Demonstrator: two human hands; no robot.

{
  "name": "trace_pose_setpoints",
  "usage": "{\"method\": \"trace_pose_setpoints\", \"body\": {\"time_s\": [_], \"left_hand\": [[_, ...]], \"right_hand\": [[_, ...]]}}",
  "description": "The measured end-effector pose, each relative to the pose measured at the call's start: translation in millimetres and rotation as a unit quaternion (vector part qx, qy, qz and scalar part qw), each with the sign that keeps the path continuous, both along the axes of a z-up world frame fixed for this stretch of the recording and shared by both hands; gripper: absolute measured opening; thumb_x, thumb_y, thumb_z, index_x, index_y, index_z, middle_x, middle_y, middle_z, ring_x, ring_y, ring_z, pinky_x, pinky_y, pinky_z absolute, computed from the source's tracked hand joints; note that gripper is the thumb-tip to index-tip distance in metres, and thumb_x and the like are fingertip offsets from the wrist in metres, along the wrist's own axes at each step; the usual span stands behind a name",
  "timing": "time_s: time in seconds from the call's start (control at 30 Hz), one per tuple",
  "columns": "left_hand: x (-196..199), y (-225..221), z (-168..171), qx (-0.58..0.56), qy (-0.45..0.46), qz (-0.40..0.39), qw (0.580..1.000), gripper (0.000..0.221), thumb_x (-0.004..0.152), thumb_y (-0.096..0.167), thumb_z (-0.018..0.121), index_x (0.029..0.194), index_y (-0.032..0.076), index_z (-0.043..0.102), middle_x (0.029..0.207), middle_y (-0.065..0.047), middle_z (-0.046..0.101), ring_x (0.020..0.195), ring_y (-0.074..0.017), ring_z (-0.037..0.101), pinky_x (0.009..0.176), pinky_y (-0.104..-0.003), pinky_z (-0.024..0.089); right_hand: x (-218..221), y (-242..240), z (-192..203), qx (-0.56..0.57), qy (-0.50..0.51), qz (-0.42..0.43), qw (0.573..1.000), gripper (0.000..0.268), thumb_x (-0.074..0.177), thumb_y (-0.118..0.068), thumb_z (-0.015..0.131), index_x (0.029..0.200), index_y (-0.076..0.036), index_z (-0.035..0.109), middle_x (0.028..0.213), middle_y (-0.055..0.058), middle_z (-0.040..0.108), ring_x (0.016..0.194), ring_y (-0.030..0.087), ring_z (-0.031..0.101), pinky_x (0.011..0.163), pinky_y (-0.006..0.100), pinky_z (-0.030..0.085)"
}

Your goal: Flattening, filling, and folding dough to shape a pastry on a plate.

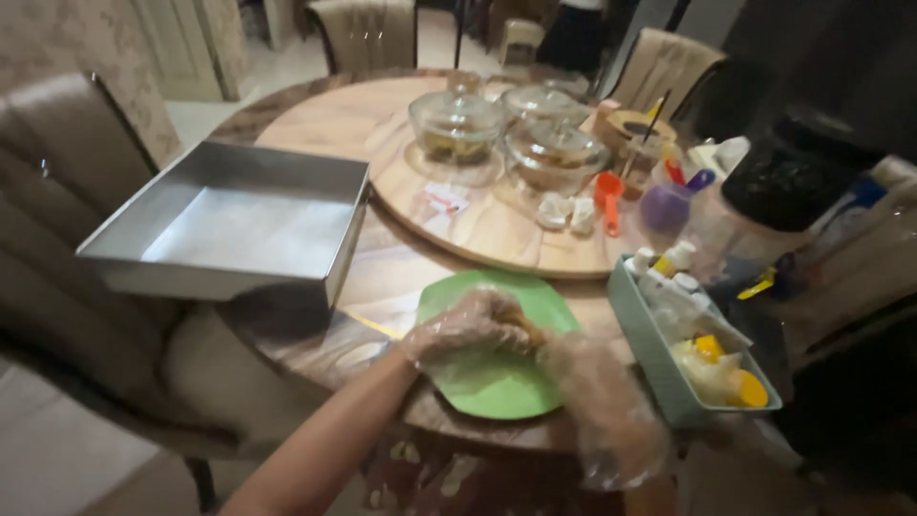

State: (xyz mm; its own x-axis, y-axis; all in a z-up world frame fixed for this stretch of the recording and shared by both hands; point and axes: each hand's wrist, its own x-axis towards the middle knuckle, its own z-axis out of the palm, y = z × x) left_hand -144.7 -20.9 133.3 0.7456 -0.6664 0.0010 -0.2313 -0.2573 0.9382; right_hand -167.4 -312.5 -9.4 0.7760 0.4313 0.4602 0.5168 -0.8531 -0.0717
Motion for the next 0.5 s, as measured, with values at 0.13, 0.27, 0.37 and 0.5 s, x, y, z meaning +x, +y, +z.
{"method": "trace_pose_setpoints", "body": {"time_s": [0.13, 0.27, 0.37, 0.5], "left_hand": [[17, -8, -31, -0.022, 0.023, 0.019, 0.999, 0.021, 0.082, 0.019, 0.078, 0.1, 0.009, 0.08, 0.094, -0.01, 0.075, 0.091, -0.024, 0.07, 0.084, -0.036, 0.056], [26, -7, -32, -0.027, 0.056, 0.025, 0.998, 0.023, 0.088, 0.018, 0.075, 0.106, 0.005, 0.078, 0.096, -0.016, 0.076, 0.091, -0.0301, 0.07, 0.087, -0.037, 0.054], [22, -9, -33, -0.015, 0.049, 0.026, 0.998, 0.021, 0.085, 0.017, 0.075, 0.104, 0.007, 0.079, 0.093, -0.013, 0.076, 0.09, -0.0266, 0.072, 0.085, -0.037, 0.055], [27, -12, -35, -0.013, 0.02, 0.018, 1.0, 0.023, 0.083, 0.021, 0.077, 0.102, 0.008, 0.079, 0.093, -0.015, 0.076, 0.091, -0.0299, 0.072, 0.085, -0.038, 0.054]], "right_hand": [[-18, 33, 78, 0.048, 0.042, 0.038, 0.997, 0.033, 0.085, -0.043, 0.07, 0.111, -0.023, 0.074, 0.116, 0.005, 0.073, 0.103, 0.016, 0.068, 0.098, 0.034, 0.051], [21, 3, 22, -0.046, -0.096, 0.109, 0.988, 0.04, 0.095, -0.031, 0.056, 0.133, -0.018, 0.055, 0.144, 0.003, 0.051, 0.13, 0.022, 0.046, 0.112, 0.052, 0.03], [50, -23, -46, -0.097, -0.172, 0.185, 0.963, 0.051, 0.101, -0.022, 0.043, 0.15, -0.013, 0.034, 0.156, 0.0, 0.029, 0.141, 0.027, 0.027, 0.112, 0.066, 0.016], [94, -7, -74, 0.298, 0.122, 0.321, 0.891, 0.022, 0.101, -0.029, 0.043, 0.113, -0.011, 0.05, 0.099, -0.001, 0.044, 0.084, 0.021, 0.042, 0.067, 0.048, 0.034]]}}
